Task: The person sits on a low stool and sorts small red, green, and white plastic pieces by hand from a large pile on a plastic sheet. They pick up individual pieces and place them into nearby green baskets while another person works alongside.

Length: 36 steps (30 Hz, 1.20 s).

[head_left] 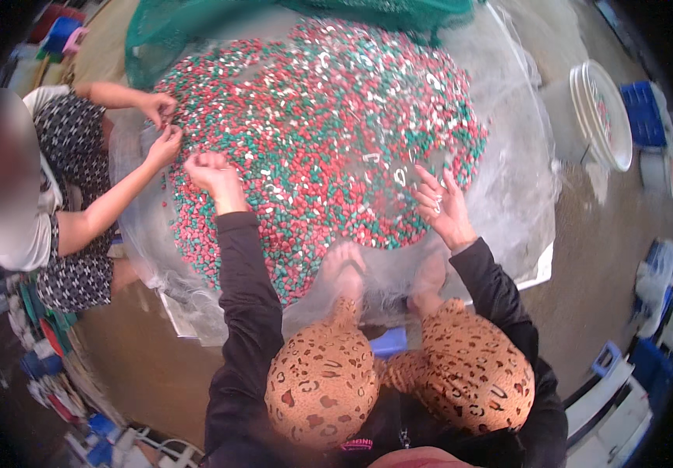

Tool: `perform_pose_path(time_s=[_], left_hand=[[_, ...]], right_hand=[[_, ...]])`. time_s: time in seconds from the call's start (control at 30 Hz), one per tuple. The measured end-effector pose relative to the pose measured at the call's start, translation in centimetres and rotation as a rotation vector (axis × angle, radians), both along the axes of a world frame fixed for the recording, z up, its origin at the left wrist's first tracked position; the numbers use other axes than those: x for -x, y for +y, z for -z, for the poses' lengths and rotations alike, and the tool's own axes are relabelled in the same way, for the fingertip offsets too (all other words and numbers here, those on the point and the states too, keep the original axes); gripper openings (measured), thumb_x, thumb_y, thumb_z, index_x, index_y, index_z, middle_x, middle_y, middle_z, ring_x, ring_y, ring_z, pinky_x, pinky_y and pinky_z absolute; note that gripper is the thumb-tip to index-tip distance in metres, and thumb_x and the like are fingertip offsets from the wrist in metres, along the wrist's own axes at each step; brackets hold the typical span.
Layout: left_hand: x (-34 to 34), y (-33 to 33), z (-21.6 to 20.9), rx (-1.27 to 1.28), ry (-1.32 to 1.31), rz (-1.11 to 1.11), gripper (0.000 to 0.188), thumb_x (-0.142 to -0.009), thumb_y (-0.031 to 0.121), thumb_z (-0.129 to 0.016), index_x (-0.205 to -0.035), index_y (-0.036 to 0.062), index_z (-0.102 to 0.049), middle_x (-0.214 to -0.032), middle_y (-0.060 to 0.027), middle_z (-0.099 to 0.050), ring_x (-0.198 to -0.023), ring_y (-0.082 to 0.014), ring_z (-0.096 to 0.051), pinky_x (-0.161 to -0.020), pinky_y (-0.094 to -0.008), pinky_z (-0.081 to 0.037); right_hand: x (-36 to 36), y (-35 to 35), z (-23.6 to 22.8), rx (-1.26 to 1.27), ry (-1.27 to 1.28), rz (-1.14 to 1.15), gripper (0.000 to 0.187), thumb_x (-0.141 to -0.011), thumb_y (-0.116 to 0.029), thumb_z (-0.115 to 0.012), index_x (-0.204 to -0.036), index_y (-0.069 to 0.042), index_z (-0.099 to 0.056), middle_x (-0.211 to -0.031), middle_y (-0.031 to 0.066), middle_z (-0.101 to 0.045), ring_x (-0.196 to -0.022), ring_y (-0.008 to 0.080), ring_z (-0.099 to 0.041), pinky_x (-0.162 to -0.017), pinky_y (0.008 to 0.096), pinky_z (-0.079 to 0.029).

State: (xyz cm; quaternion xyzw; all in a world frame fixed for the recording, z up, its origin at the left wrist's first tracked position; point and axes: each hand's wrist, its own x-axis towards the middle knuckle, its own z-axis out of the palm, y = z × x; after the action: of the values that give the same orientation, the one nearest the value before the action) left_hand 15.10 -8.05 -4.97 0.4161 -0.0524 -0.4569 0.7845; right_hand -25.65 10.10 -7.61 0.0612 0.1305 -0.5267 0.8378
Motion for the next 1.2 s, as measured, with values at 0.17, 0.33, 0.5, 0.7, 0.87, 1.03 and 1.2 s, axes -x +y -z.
perform_pose_path(time_s=[0.17,0.33,0.5,0.7,0.87,1.03,1.2], left_hand=[[12.9,7.1,0.8,0.188,-0.002,0.751,0.008,-0.085,0.015,-0.045,-0.079,0.0106,-0.047,-0.064,0.0013,-0.043,-0.05,-0.0069,-0.034,-0.041,-0.0228,-0.027],[20.9,11.2,-1.8,0.673,-0.988,1.22,0.016,-0.079,0.011,-0.051,-0.087,0.0038,-0.064,-0.084,-0.0099,-0.06,-0.08,-0.0228,-0.06,-0.072,-0.0349,-0.047],[22.5,9.4,-0.8,0.635,-1.364,0.933,0.022,-0.086,0.011,-0.055,-0.104,0.0036,-0.066,-0.095,-0.0136,-0.065,-0.095,-0.0294,-0.062,-0.084,-0.0385,-0.049],[20.0,5.5,6.4,0.274,-1.975,1.026,0.016,-0.088,0.01,-0.055,-0.102,0.0024,-0.059,-0.088,-0.0176,-0.063,-0.088,-0.0355,-0.062,-0.077,-0.0442,-0.05],[20.5,5.7,8.1,0.084,-2.048,1.326,0.02,-0.084,0.005,-0.058,-0.103,0.0032,-0.054,-0.095,-0.0191,-0.057,-0.092,-0.0381,-0.058,-0.077,-0.0491,-0.049],[20.4,5.9,7.6,0.272,-2.174,1.095,0.027,-0.083,0.006,-0.061,-0.109,0.006,-0.053,-0.097,-0.017,-0.055,-0.095,-0.0357,-0.057,-0.08,-0.0451,-0.048],[20.0,6.3,8.9,0.284,-2.234,1.157,0.021,-0.087,0.01,-0.058,-0.107,0.005,-0.055,-0.098,-0.0164,-0.057,-0.096,-0.0336,-0.057,-0.08,-0.0447,-0.049]], right_hand=[[-3.8,3.1,-0.7,-0.222,-0.046,-0.078,0.083,-0.095,-0.063,-0.03,-0.144,0.004,-0.03,-0.131,0.0248,-0.05,-0.123,0.0377,-0.049,-0.102,0.0523,-0.042],[-3.4,2.3,0.2,-0.043,-0.286,-0.066,0.077,-0.096,-0.059,-0.033,-0.14,0.004,-0.036,-0.142,0.0251,-0.04,-0.131,0.0416,-0.04,-0.11,0.0567,-0.032],[0.4,0.9,1.1,-0.195,-0.039,0.083,0.05,-0.099,-0.03,-0.047,-0.135,0.004,-0.04,-0.139,0.0222,-0.045,-0.128,0.0386,-0.044,-0.108,0.0536,-0.037],[2.8,0.7,-0.3,-0.104,-0.055,0.176,0.068,-0.1,-0.047,-0.035,-0.146,0.002,-0.025,-0.151,0.0265,-0.024,-0.139,0.0431,-0.025,-0.113,0.0584,-0.025],[3.0,1.2,-2.2,-0.041,-0.085,0.209,0.089,-0.093,-0.066,-0.029,-0.149,0.001,-0.015,-0.154,0.0264,-0.015,-0.142,0.0412,-0.017,-0.114,0.0571,-0.018],[3.6,1.7,-3.0,0.012,-0.133,0.238,0.097,-0.089,-0.072,-0.03,-0.149,0.003,-0.015,-0.155,0.0251,-0.014,-0.143,0.0408,-0.016,-0.116,0.055,-0.015],[3.5,2.0,-2.3,0.036,-0.044,0.285,0.092,-0.089,-0.073,-0.022,-0.15,-0.004,-0.018,-0.155,0.0229,-0.013,-0.143,0.042,-0.012,-0.116,0.0577,-0.011]])
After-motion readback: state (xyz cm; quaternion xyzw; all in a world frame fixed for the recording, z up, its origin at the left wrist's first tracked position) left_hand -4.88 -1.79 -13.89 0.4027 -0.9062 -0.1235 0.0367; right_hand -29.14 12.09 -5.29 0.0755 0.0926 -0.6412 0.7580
